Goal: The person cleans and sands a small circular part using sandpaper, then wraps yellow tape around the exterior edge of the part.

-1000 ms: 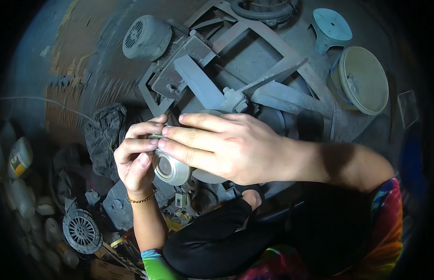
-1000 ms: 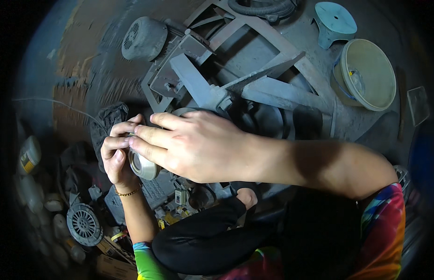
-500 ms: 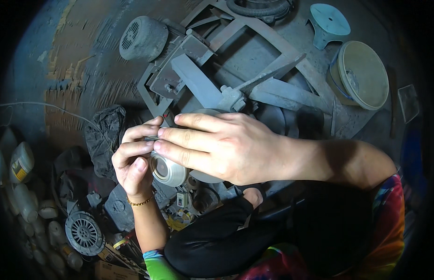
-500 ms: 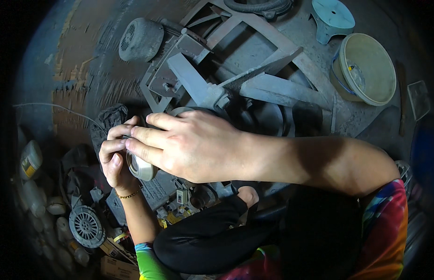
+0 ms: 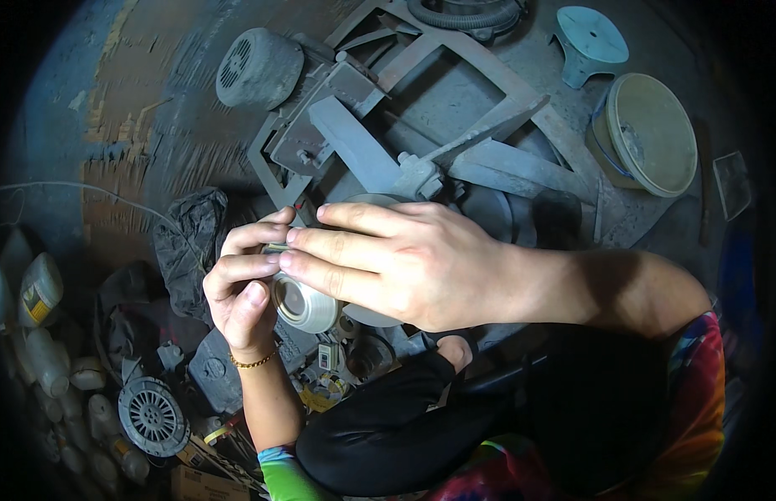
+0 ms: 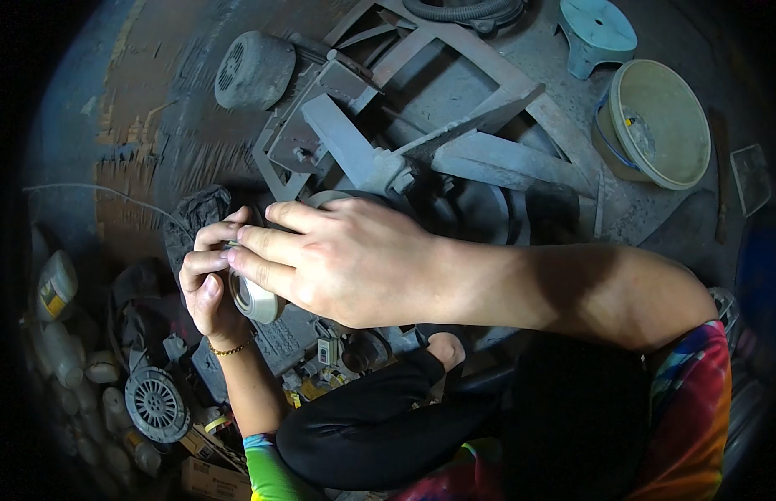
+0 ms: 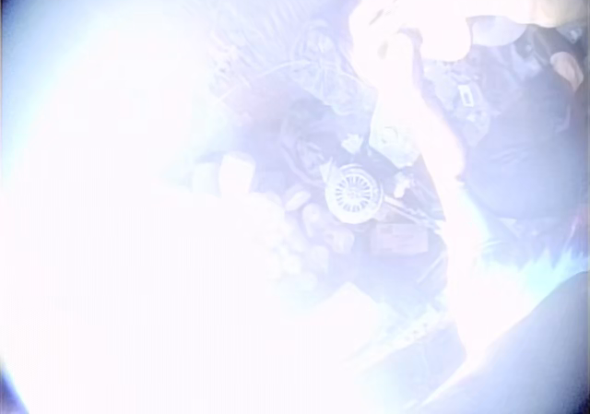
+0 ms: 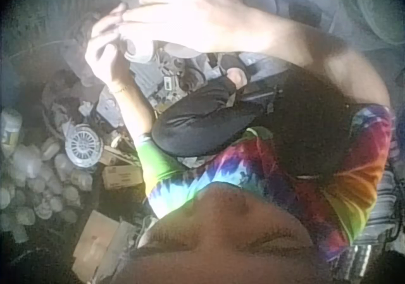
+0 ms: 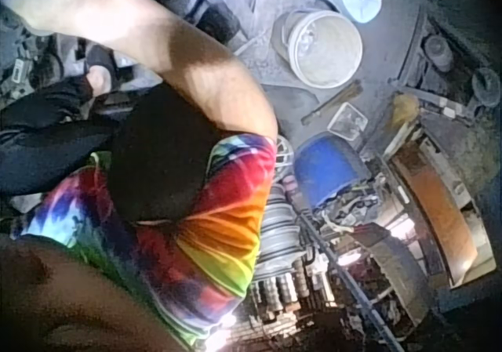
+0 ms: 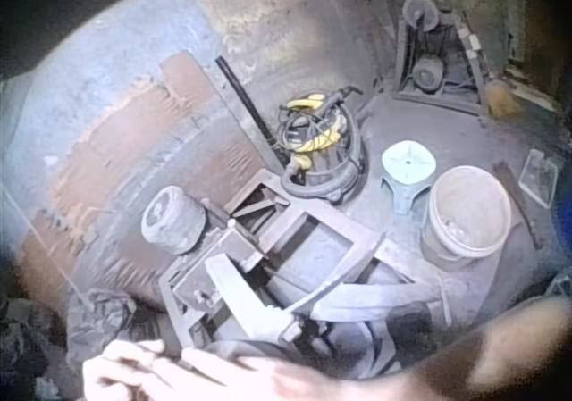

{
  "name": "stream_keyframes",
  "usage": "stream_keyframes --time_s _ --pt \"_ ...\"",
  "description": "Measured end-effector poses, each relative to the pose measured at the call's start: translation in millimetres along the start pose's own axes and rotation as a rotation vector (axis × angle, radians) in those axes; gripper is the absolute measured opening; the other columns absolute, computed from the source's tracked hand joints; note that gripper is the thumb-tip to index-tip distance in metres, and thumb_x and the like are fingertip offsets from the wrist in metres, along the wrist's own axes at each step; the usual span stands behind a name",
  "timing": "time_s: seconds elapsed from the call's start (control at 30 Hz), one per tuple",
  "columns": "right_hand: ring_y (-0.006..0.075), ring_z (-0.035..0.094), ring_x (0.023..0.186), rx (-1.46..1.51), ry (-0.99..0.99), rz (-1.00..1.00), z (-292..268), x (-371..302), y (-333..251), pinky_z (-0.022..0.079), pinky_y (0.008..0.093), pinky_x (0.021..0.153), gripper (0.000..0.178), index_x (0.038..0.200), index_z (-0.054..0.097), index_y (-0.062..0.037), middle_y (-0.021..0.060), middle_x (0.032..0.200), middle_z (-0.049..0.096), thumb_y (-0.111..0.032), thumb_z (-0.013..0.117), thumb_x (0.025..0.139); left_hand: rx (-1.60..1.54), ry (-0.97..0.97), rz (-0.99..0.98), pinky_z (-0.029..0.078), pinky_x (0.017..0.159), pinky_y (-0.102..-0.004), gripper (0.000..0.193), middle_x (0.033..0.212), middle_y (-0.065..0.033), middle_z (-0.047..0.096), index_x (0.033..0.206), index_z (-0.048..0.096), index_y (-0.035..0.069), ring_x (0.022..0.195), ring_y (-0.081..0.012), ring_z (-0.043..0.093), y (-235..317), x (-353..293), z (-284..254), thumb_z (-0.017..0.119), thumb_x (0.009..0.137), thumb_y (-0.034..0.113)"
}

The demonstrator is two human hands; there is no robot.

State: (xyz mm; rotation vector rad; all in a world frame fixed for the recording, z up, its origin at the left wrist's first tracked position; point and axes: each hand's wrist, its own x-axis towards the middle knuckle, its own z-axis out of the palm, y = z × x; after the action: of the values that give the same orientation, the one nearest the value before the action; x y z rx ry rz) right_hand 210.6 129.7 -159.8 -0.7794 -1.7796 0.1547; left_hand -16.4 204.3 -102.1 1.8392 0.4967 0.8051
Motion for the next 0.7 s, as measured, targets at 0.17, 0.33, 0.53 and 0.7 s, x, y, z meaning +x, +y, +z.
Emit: stream_keyframes --time_s 0.17,0.33,0.53,0.7 --pt "0.0328 0.065 0.111 0.001 -0.043 0.019 -3.5 1.2 -2.1 0.061 0.0378 0.081 0.037 0.124 0.065 0.0006 0.0165 0.12 0.067 -0.012 0.06 0.09 0.003 0.007 0.005 0.037 0.11 -0.0586 0.027 0.12 -0.0297 0.061 0.101 0.068 -0.002 0.125 -0.0462 0.053 0.6 0.4 0.0 0.063 0.09 0.022" --pt "0.0317 0.065 0.114 -0.041 -0.055 0.032 1.0 -2.5 -1.5 0.06 0.0397 0.085 0.038 0.129 0.065 -0.0065 0.014 0.127 0.066 -0.016 0.057 0.092 0.028 0.002 0.015 0.038 0.11 -0.0575 0.027 0.119 -0.0295 0.061 0.102 0.069 -0.002 0.124 -0.0454 0.055 0.4 -1.4 -1.5 0.063 0.089 0.021" --pt "0.0313 0.065 0.112 -0.045 -0.057 0.027 0.6 -2.8 0.1 0.059 0.0401 0.087 0.039 0.129 0.065 -0.0072 0.0117 0.126 0.066 -0.017 0.059 0.091 0.031 -0.003 0.014 0.04 0.108 -0.056 0.025 0.119 -0.0277 0.062 0.103 0.07 -0.001 0.123 -0.0443 0.056 -1.0 -1.0 -1.0 0.064 0.09 0.019" --pt "0.0309 0.066 0.109 -0.021 -0.06 0.047 -0.7 0.0 -1.3 0.059 0.0395 0.089 0.042 0.125 0.068 -0.007 0.0115 0.124 0.067 -0.012 0.063 0.084 0.016 0.001 0.018 0.042 0.107 -0.0554 0.024 0.119 -0.0257 0.064 0.103 0.071 -0.001 0.123 -0.0432 0.057 -1.5 -0.7 1.5 0.065 0.088 0.018"
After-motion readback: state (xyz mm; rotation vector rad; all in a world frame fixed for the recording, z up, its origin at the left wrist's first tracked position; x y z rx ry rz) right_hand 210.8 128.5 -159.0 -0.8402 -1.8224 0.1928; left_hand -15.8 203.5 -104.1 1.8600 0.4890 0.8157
